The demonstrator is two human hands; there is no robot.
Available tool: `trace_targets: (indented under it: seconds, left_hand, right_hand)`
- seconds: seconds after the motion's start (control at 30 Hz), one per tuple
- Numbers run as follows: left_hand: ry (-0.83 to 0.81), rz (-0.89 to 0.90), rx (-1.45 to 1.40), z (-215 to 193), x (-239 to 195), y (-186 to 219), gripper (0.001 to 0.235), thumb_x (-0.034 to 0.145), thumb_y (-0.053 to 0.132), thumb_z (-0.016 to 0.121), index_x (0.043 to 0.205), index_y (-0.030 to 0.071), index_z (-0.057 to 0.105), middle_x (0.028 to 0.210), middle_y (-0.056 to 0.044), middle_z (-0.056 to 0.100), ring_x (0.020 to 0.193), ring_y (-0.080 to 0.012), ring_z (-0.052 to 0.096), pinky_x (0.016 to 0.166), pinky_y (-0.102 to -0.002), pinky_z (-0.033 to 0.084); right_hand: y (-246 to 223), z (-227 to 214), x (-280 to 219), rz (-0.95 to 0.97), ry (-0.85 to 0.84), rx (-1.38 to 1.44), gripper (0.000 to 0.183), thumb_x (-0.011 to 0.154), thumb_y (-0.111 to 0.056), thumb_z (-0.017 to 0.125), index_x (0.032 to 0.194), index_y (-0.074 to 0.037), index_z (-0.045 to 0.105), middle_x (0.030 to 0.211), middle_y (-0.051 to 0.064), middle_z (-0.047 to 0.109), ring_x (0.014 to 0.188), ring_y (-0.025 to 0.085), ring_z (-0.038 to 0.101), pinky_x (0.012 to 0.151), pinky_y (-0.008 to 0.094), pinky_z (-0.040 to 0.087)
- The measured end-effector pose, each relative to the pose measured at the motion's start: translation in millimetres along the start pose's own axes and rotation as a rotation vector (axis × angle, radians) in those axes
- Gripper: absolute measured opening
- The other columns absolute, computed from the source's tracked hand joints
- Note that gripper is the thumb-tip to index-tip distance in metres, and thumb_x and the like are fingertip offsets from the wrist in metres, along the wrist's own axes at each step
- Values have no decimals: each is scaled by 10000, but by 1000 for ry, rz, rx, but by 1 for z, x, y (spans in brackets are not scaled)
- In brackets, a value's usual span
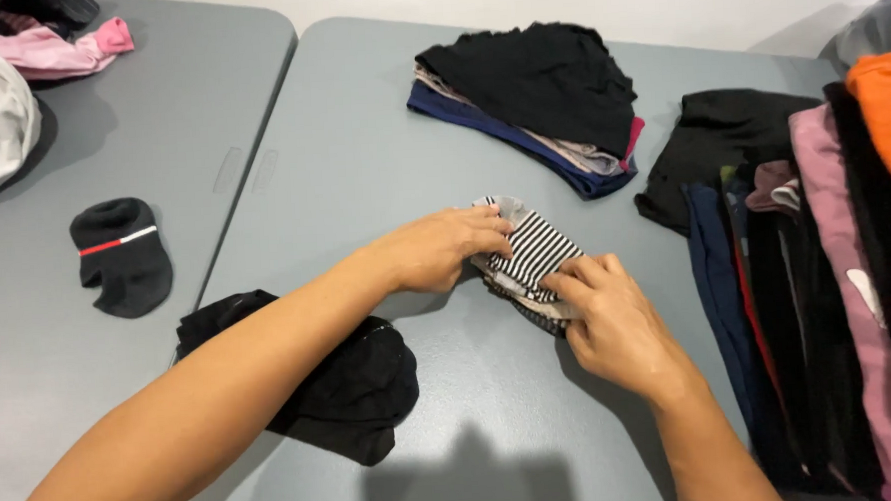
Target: Matching and folding pairs of socks from a pile of laundry on a table
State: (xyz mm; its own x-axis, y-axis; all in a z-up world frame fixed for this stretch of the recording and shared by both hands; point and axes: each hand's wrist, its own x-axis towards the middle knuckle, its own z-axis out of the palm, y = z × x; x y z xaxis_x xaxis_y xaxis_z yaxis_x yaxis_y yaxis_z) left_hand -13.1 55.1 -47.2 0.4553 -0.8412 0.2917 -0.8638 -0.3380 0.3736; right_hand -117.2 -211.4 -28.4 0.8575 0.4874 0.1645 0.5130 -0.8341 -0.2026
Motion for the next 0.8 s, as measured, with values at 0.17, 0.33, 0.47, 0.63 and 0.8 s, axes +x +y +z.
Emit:
trace_targets:
  seconds: [0.17,0.33,0.47,0.63,0.8]
  left_hand:
    - [149,-48,-258,-27,10,12,591,772,-133,427,1251,110,674,1232,-234,711,1238,-487,594,1066,-595,482]
    - [316,-135,-228,-29,36,9,558,759,-64,464,1194,183,711,1171,-93,762,1213,-333,668,1072,-476,505]
    - [-41,-242,84,20,48,21,644,850,234,505,1477,102,440,1537,-275,353,1447,-490,301,1184,-554,312]
    - [-302,-506,307,42,46,39,841,920,532,578,1620,218,234,1726,-121,90,1578,-429,53,1141,-637,285]
    - [-278,-380,65,33,54,13,949,924,659,525,1635,137,176,1666,-316,126,1566,-454,59,1260,-482,33]
  right_hand:
    - [-4,-11,-7,-97,192,32,453,808,-343,728,1219,-153,715,1147,100,653,1121,359,589,950,510,469]
    - [3,-12,-7,-170,479,49,428,872,-412,748,1220,-163,723,1211,86,639,1154,340,593,986,449,460]
    - [16,6,-14,-122,327,49,558,861,-390,748,1320,-86,655,1350,191,592,1234,402,567,1035,486,446]
    - [30,36,-17,182,-215,-81,1071,743,-495,796,1602,-172,244,1722,133,170,1477,343,365,1097,482,423]
    - [62,58,-16,60,-106,16,1025,715,-362,820,1571,-113,313,1691,196,226,1487,372,351,1143,438,359]
